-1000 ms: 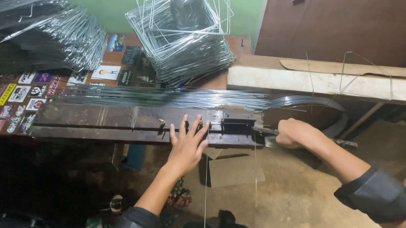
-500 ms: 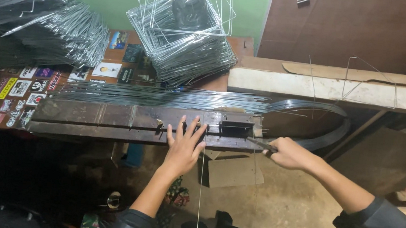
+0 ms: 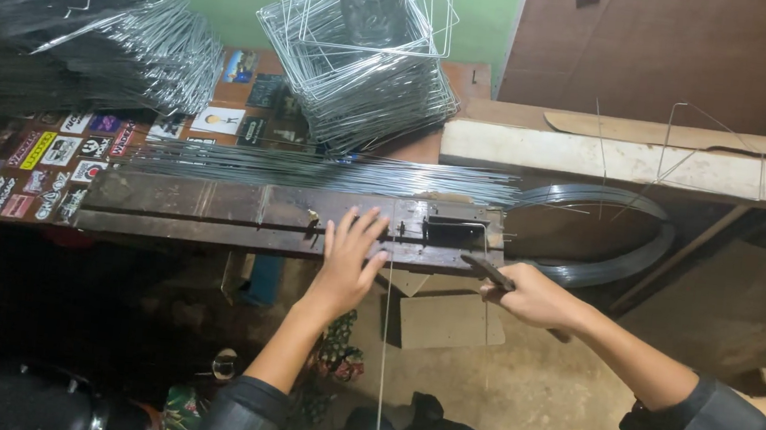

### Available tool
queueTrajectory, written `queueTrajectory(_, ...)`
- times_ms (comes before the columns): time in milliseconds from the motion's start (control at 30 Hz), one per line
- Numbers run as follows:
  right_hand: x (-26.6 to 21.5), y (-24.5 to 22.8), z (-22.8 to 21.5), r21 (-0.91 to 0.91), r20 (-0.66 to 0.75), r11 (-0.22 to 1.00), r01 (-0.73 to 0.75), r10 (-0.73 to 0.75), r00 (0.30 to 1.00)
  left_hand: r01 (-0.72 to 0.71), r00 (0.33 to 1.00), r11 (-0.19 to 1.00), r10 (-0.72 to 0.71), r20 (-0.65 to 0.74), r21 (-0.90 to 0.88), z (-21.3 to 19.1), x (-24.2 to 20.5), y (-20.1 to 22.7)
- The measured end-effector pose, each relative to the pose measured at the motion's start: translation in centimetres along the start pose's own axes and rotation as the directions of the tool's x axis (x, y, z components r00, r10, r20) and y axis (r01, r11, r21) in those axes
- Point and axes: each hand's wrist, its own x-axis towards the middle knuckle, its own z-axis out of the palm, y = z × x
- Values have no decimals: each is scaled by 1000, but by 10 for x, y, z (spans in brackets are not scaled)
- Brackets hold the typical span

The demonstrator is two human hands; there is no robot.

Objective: The recorder uses a manual bending jig and pliers to shape metal wires into square frames for production.

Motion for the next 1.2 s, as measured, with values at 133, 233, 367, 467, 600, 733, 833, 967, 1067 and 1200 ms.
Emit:
queueTrajectory(133,0,-15,-2,48,-54,982,180,-178,983,4,999,1000,-3,-39,15,-22,1,23)
queueTrajectory(233,0,-41,-6,-22,-49,938,346,-347,937,-7,994,997,15,-111,77,-29,1,33)
queueTrajectory(367,15,-50,-15,-218,-40,930,295,-311,950,-95,968,981,131,-212,171,-34,1,40)
queueTrajectory(467,29,-46,-16,-290,-34,894,342,-367,930,-109,958,990,129,-258,90,-34,-7,33)
queueTrajectory(600,38,-44,-20,-383,-24,868,316,-351,936,-44,931,997,21,-365,-56,-32,-17,31)
queueTrajectory(733,40,-23,-21,-516,-73,813,268,-353,933,108,931,968,-178,-318,-224,-33,-25,17)
queueTrajectory(833,31,-28,-22,-537,-145,835,120,-232,962,139,936,957,-211,-283,-254,-25,-31,5)
queueTrajectory(967,20,-44,-23,-547,-230,837,-14,-134,964,197,931,933,-274,-239,-302,-25,-31,12)
queueTrajectory(1067,23,-35,-27,-532,-277,845,-55,-112,954,222,924,931,-296,-243,-288,-22,-28,2)
queueTrajectory(1200,28,-18,-29,-459,-353,888,-21,-161,922,376,895,864,-432,-111,-335,-24,-27,7)
